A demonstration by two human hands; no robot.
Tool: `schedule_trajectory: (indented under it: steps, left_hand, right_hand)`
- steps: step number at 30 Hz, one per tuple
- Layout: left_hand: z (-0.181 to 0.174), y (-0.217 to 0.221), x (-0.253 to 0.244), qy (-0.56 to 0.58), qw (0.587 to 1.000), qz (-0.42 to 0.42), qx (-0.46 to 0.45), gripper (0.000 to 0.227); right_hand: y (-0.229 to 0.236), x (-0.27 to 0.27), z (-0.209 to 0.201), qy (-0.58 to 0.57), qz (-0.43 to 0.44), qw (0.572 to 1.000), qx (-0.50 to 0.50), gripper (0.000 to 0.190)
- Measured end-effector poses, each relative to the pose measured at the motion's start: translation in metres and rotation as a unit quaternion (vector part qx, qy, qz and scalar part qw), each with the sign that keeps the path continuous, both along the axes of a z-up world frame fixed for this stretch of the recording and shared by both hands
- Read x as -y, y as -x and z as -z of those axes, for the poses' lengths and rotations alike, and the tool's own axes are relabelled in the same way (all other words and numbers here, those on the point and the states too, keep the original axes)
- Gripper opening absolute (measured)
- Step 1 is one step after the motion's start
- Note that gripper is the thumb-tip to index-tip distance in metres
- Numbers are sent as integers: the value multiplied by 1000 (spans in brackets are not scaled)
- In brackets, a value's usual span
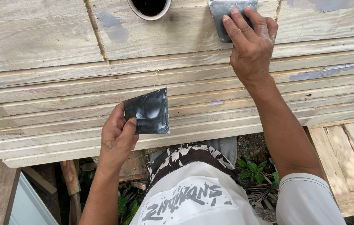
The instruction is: The person applies a gray filler into gaps between wooden planks using a putty knife, then smooths the surface. They later saw a small wooden strip and hammer it into a gap to reinforce the structure.
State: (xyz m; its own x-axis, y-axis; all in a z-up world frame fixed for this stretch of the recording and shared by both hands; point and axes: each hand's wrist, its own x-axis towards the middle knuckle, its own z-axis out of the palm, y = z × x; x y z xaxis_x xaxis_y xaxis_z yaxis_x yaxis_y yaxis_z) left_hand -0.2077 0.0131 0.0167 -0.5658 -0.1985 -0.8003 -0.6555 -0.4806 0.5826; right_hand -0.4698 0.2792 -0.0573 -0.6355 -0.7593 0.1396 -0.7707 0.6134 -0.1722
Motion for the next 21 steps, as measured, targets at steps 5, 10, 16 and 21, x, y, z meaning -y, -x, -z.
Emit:
schedule_trajectory:
  steps: [5, 10, 16, 21]
  left_hand:
    - [-4, 1, 2, 23, 1000, 15, 14, 44]
    - [-5, 6, 3, 40, 999, 17, 20, 45]
    - [-6, 5, 3, 37, 999, 1, 9, 45]
    - [-4, 0, 5, 32, 999, -5, 6, 43]
  right_hand:
    - [-12, -3, 9, -18, -9, 1000, -25, 36]
    - [-6, -7, 7, 19, 3, 1000, -20, 41]
    - [-16, 3, 15, -2, -4, 1000, -31, 39]
    - [-22, 2, 19, 13, 2, 999, -34, 38]
